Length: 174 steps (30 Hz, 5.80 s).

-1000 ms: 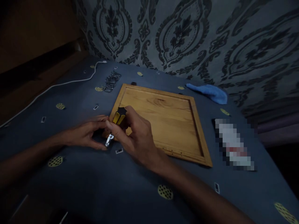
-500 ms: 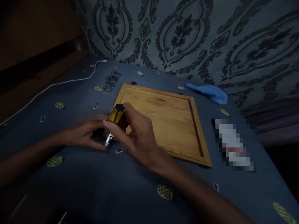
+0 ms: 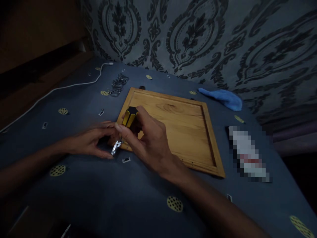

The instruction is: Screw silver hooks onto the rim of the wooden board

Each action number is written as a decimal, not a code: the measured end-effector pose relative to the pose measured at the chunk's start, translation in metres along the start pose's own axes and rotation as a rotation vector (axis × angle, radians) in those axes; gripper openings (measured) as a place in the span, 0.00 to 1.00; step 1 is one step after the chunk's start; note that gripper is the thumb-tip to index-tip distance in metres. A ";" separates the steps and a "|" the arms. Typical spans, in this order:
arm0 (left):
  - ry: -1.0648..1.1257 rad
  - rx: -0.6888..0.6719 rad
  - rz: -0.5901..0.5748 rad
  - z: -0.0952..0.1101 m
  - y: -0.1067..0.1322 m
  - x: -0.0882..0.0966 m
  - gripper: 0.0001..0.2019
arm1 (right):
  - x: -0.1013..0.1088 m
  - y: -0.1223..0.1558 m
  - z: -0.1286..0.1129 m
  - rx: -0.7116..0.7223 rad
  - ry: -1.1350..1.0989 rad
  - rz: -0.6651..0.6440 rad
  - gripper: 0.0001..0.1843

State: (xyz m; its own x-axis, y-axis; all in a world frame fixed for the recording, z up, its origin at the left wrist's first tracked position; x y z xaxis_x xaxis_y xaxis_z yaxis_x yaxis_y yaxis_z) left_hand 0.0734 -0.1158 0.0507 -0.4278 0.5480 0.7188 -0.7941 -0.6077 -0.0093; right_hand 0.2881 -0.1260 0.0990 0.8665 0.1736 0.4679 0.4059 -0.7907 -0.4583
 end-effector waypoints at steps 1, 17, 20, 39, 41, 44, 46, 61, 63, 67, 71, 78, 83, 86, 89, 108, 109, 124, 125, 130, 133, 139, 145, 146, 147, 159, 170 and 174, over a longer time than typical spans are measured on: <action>-0.003 0.001 -0.001 0.000 0.000 0.000 0.19 | 0.000 0.000 0.000 0.005 0.003 0.001 0.10; -0.006 0.005 0.015 0.000 0.000 -0.001 0.19 | -0.004 -0.001 0.001 0.022 -0.015 -0.008 0.12; -0.011 0.012 0.019 -0.002 0.000 -0.001 0.20 | -0.004 -0.001 0.001 0.018 -0.005 -0.005 0.12; -0.002 0.020 0.004 0.002 0.000 0.000 0.20 | -0.003 -0.001 0.002 0.002 -0.035 0.003 0.11; -0.005 0.021 0.005 0.001 0.000 0.000 0.20 | -0.003 -0.001 0.002 0.004 -0.041 0.004 0.11; -0.009 0.002 0.018 0.001 0.000 0.000 0.20 | -0.004 -0.001 0.002 0.004 -0.045 0.003 0.12; -0.008 -0.006 0.027 0.001 0.000 0.000 0.19 | -0.004 -0.001 0.003 0.009 -0.047 -0.004 0.12; -0.027 0.012 0.031 -0.001 0.001 -0.002 0.20 | 0.007 -0.011 -0.011 -0.182 -0.396 -0.306 0.11; -0.033 0.006 0.037 -0.002 0.001 -0.002 0.20 | 0.007 -0.012 -0.011 -0.224 -0.446 -0.360 0.11; -0.046 0.015 0.037 -0.002 0.001 -0.002 0.20 | 0.003 -0.011 -0.010 -0.239 -0.491 -0.332 0.13; -0.058 0.062 0.006 -0.001 0.002 -0.003 0.19 | -0.004 -0.010 -0.008 -0.234 -0.442 -0.276 0.15; -0.075 0.056 0.018 0.000 0.004 -0.002 0.20 | -0.002 -0.013 -0.006 -0.220 -0.498 -0.277 0.14; -0.091 0.067 0.007 0.002 0.005 -0.003 0.19 | 0.002 -0.014 -0.006 -0.217 -0.569 -0.377 0.02; -0.079 0.066 0.010 0.001 0.005 -0.003 0.19 | 0.002 -0.013 -0.006 -0.222 -0.547 -0.340 0.03; -0.057 0.054 0.010 0.002 0.004 -0.003 0.17 | 0.001 -0.011 -0.007 -0.237 -0.461 -0.308 0.09; -0.041 0.081 -0.012 0.005 0.002 -0.001 0.18 | 0.001 -0.012 -0.008 -0.075 -0.230 -0.258 0.14; -0.043 0.081 -0.014 0.005 0.002 -0.001 0.18 | 0.001 -0.011 -0.007 -0.056 -0.192 -0.234 0.14; -0.058 -0.003 0.023 0.006 0.002 0.001 0.17 | -0.001 -0.006 -0.001 -0.050 -0.157 -0.100 0.15; -0.057 -0.006 0.024 0.006 0.001 0.000 0.17 | -0.001 -0.006 -0.001 -0.048 -0.149 -0.102 0.16; -0.060 0.025 0.012 0.007 0.001 0.001 0.17 | -0.003 -0.006 0.000 -0.047 -0.123 -0.103 0.17; -0.047 0.039 0.005 0.007 0.002 0.001 0.17 | -0.003 -0.006 0.000 -0.052 -0.144 -0.122 0.16; -0.050 0.060 0.006 0.005 0.003 0.000 0.18 | 0.001 -0.012 -0.004 -0.183 -0.373 -0.263 0.15; -0.057 0.070 0.008 0.005 0.003 0.000 0.19 | 0.001 -0.013 -0.006 -0.228 -0.573 -0.392 0.13; -0.058 0.066 0.010 0.005 0.003 0.000 0.19 | 0.000 -0.012 -0.006 -0.229 -0.565 -0.382 0.13; -0.058 0.064 0.012 0.006 0.003 0.000 0.19 | -0.001 -0.011 -0.005 -0.231 -0.548 -0.361 0.13; -0.058 0.061 0.002 0.003 0.002 0.000 0.20 | -0.002 -0.010 -0.005 -0.189 -0.493 -0.361 0.15; -0.091 0.037 0.029 0.005 0.000 0.001 0.18 | -0.010 0.000 -0.005 -0.112 -0.371 -0.136 0.13; -0.079 0.064 0.009 0.006 -0.001 0.002 0.20 | -0.005 0.000 -0.009 -0.050 -0.289 -0.041 0.11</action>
State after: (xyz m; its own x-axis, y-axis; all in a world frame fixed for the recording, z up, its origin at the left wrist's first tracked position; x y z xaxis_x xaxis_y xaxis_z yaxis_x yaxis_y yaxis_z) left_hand 0.0758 -0.1175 0.0561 -0.3972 0.4968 0.7716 -0.7603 -0.6490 0.0265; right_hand 0.2814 -0.1317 0.1038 0.8994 0.3602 0.2478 0.4337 -0.8061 -0.4027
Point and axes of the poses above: each hand's wrist, its own y-axis away from the middle knuckle, its own x-axis out of the back of the hand, z = x × y, the point moved 2 cm from there along -y, towards the middle knuckle, and after that the axes turned 6 degrees about -z, right-handed, at the moved point
